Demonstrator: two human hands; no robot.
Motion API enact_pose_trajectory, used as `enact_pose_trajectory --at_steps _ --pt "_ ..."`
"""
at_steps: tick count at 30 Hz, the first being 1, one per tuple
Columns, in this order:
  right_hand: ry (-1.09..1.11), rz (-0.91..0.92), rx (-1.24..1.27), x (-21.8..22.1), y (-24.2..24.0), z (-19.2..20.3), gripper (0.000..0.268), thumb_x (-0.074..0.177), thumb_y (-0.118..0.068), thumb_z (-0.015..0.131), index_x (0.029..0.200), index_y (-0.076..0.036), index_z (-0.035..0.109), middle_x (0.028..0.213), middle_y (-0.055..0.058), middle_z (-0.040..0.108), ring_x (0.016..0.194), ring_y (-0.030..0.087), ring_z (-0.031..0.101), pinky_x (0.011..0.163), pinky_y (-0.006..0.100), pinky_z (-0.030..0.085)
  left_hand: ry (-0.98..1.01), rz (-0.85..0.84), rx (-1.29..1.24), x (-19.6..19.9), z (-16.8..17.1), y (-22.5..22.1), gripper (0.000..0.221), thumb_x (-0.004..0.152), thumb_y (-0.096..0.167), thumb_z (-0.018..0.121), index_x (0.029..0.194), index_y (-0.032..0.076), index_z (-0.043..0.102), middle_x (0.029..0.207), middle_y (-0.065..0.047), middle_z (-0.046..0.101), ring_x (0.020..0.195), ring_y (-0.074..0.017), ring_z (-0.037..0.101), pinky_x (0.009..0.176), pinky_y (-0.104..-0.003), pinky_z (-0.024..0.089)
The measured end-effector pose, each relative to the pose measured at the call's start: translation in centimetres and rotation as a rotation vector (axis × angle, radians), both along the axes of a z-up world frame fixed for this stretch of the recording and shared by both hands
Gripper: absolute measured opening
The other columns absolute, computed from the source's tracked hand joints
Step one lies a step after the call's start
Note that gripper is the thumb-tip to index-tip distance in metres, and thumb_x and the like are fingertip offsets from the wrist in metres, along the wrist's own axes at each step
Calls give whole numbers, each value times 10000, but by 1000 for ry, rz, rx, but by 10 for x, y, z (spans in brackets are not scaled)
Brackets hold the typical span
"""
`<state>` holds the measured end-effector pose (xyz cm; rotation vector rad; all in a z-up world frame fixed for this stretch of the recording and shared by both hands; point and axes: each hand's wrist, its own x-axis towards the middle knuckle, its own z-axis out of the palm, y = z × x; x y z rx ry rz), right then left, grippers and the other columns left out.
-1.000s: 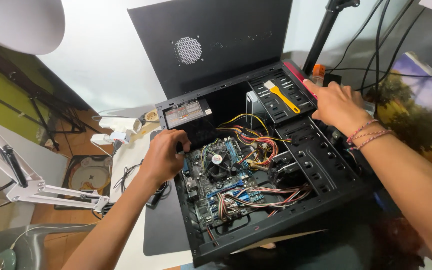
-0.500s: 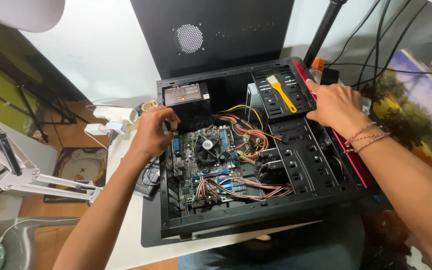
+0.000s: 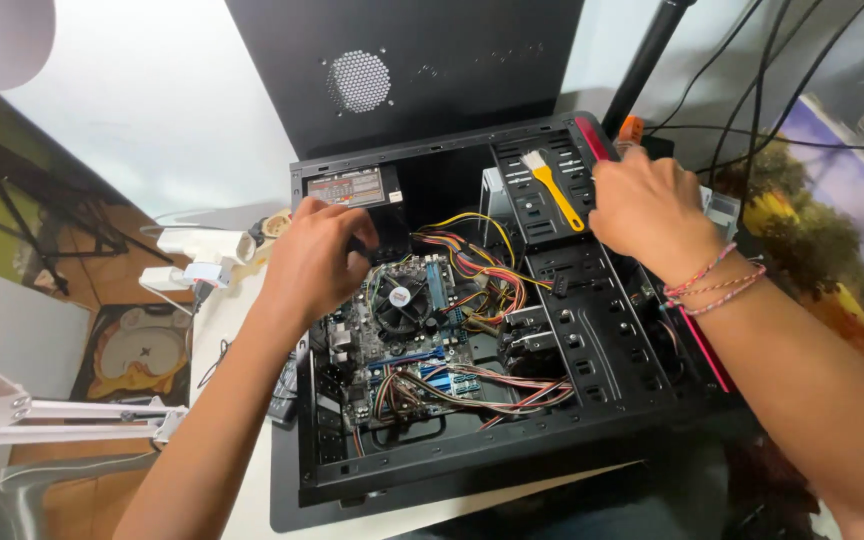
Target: The person works on an open desktop computer case on a desk, using a screwdriver to fasten components and routing and connecting internal cables to the motherboard and power supply. They handle drive caddies and small parts while assembling the computer.
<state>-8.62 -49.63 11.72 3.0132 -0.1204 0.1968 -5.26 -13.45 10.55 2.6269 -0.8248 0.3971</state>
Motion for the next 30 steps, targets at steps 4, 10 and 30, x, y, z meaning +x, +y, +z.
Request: enact_pose_trajectory --at_steps 4,10,30 --pt "64 120 203 0 22 17 318 883 -151 650 1168 -26 716 1101 276 709 996 467 680 930 511 546 -86 -126 -25 -2 21 -53 210 668 39 677 855 133 702 916 -40 716 1023 -313 609 812 -443 532" --pt "-53 548 480 -17 5 3 379 868 -65 613 1236 9 672 905 258 686 894 436 663 797 515 504 -110 -424 -116 -4 34 -134 163 717 83 728 864 124 670 874 -23 710 924 -288 668 799 -433 530" --pt "-375 69 395 66 -1 -37 229 793 -154 865 927 -43 716 799 180 730 770 407 701 729 482 568 -94 -330 77 50 -25 -145 123 777 164 764 846 118 674 804 -62 713 715 -312 697 671 -429 539"
